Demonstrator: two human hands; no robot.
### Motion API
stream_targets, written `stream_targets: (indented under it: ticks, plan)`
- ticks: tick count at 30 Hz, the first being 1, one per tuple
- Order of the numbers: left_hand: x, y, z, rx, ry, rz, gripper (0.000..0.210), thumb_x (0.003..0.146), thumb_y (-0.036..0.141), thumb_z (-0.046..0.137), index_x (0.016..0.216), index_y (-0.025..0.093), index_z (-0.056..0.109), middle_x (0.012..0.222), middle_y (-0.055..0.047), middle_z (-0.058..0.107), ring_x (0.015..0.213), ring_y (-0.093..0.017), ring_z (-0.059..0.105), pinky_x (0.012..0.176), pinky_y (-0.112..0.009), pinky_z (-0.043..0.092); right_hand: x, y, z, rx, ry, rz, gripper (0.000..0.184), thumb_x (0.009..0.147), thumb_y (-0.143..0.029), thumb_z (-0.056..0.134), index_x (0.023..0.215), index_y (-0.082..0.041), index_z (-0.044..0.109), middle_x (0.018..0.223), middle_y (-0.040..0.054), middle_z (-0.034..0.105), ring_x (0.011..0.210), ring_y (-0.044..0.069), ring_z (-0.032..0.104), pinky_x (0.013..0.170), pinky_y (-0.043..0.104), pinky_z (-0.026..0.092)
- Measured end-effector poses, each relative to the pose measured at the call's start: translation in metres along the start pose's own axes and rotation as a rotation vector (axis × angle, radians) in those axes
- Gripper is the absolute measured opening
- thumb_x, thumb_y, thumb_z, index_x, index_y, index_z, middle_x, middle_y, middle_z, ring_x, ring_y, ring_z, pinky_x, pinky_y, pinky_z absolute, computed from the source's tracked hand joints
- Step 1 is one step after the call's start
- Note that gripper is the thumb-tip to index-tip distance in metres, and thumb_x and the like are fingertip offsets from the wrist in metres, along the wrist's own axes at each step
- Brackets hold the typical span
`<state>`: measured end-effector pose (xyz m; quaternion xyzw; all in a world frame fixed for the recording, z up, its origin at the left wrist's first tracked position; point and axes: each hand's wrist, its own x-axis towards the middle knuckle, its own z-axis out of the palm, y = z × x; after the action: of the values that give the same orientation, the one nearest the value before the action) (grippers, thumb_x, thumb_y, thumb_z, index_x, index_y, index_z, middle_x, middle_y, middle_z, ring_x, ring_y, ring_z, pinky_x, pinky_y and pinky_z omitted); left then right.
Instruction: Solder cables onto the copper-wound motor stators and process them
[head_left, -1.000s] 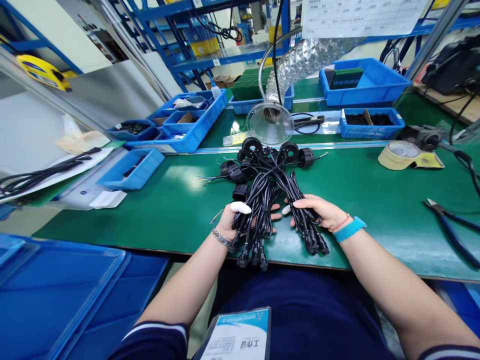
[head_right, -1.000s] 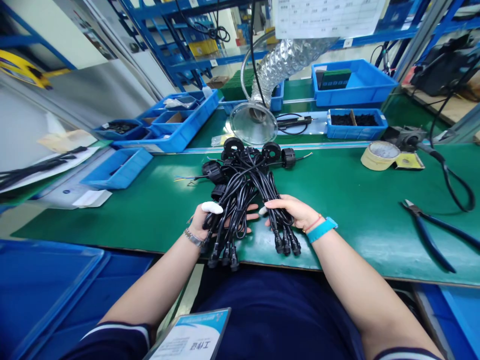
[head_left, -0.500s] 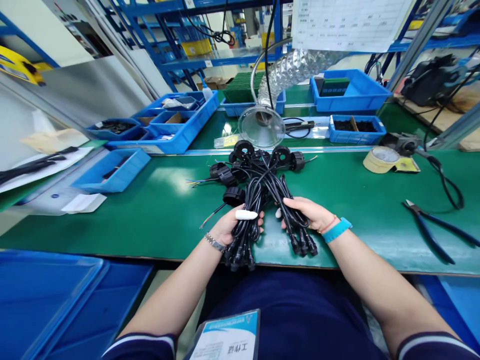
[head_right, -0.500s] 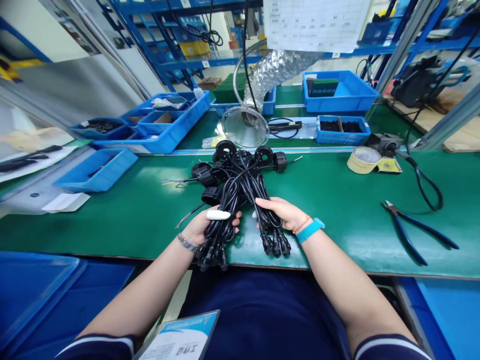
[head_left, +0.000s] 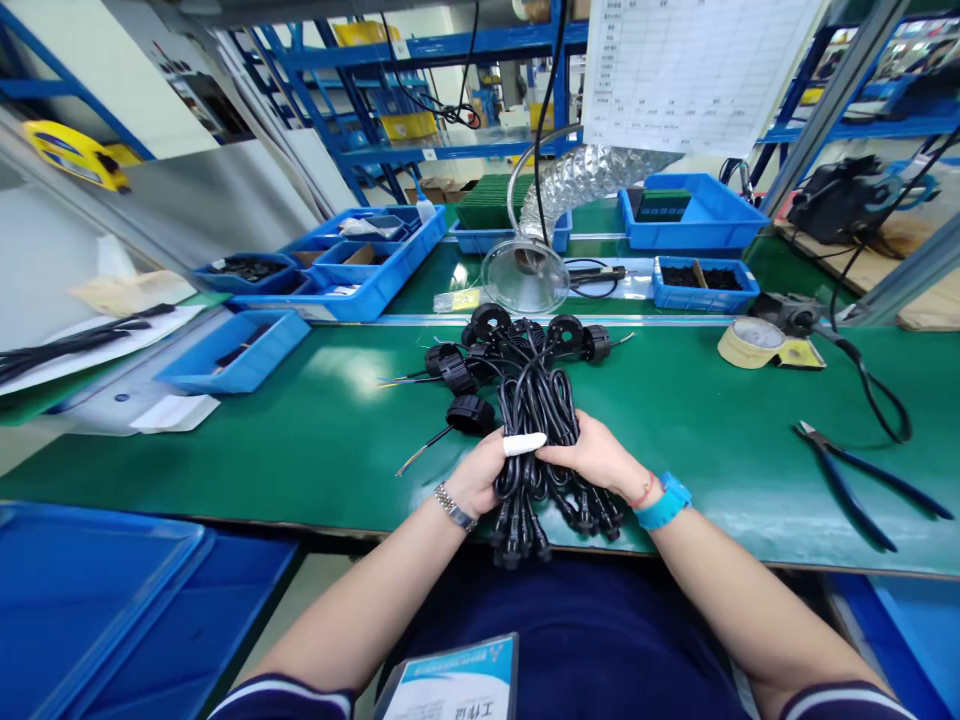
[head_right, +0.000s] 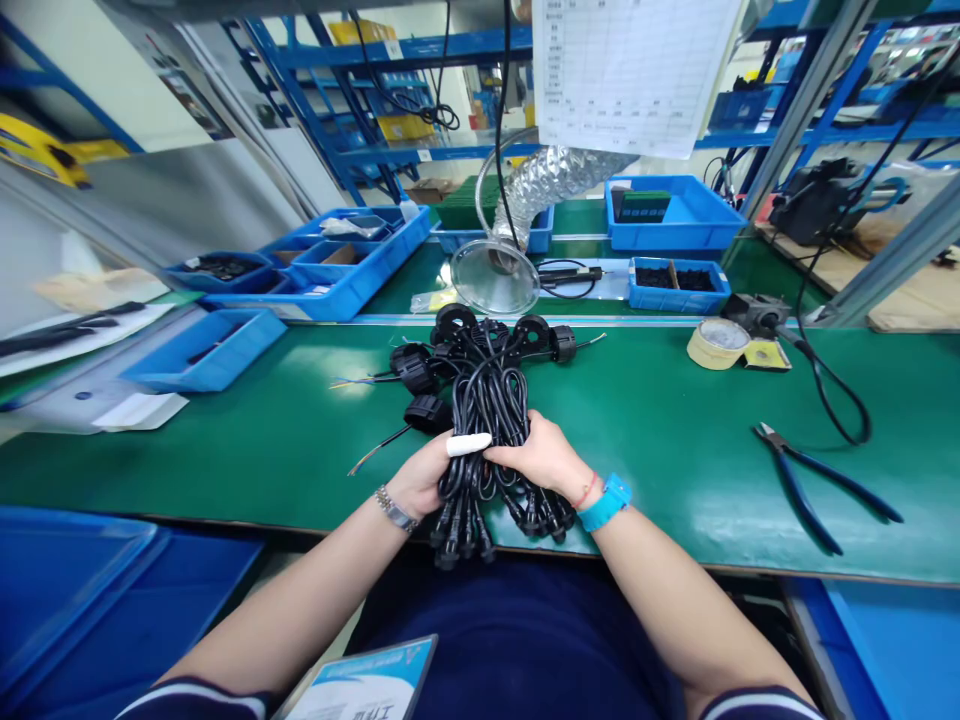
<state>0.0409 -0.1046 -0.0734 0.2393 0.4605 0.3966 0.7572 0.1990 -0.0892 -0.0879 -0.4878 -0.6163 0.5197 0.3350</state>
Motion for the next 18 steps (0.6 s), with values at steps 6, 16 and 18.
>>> stream_targets:
  ticks: [6,16,18]
  plan:
    - [-0.007,0.008,-0.003,0.054,0.009,0.026,0.019,0.057,0.008,0.066,0.075,0.007,0.062,0.063,-0.01,0.066,0.051,-0.017,0.061,0.051,-0.026,0.053,-0.004,-0.012,-0.016,0.216,-0.2,0.046,0.032,0.062,-0.03,0.069,0.084,-0.015,0.052,0.068,-0.0004,0.062,0.056,0.011,0.056,0.053,0.023,0.044]
    - [-0.089,0.086,-0.05,0.3,0.107,0.22,0.016,0.062,0.012,0.066,0.077,0.012,0.062,0.062,-0.005,0.065,0.051,-0.016,0.059,0.047,-0.023,0.051,0.003,-0.023,-0.056,0.422,0.141,0.101,0.022,0.057,-0.021,0.065,0.073,-0.015,0.051,0.047,-0.0024,0.056,0.04,0.011,0.052,0.039,0.02,0.039]
    - [-0.098,0.091,-0.049,0.394,0.13,0.229,0.012,0.063,0.013,0.066,0.074,0.013,0.061,0.061,-0.005,0.065,0.052,-0.016,0.059,0.046,-0.023,0.05,0.002,-0.035,-0.067,0.474,0.207,0.099,0.019,0.06,-0.022,0.063,0.074,-0.015,0.052,0.048,-0.0007,0.057,0.041,0.012,0.053,0.039,0.021,0.04]
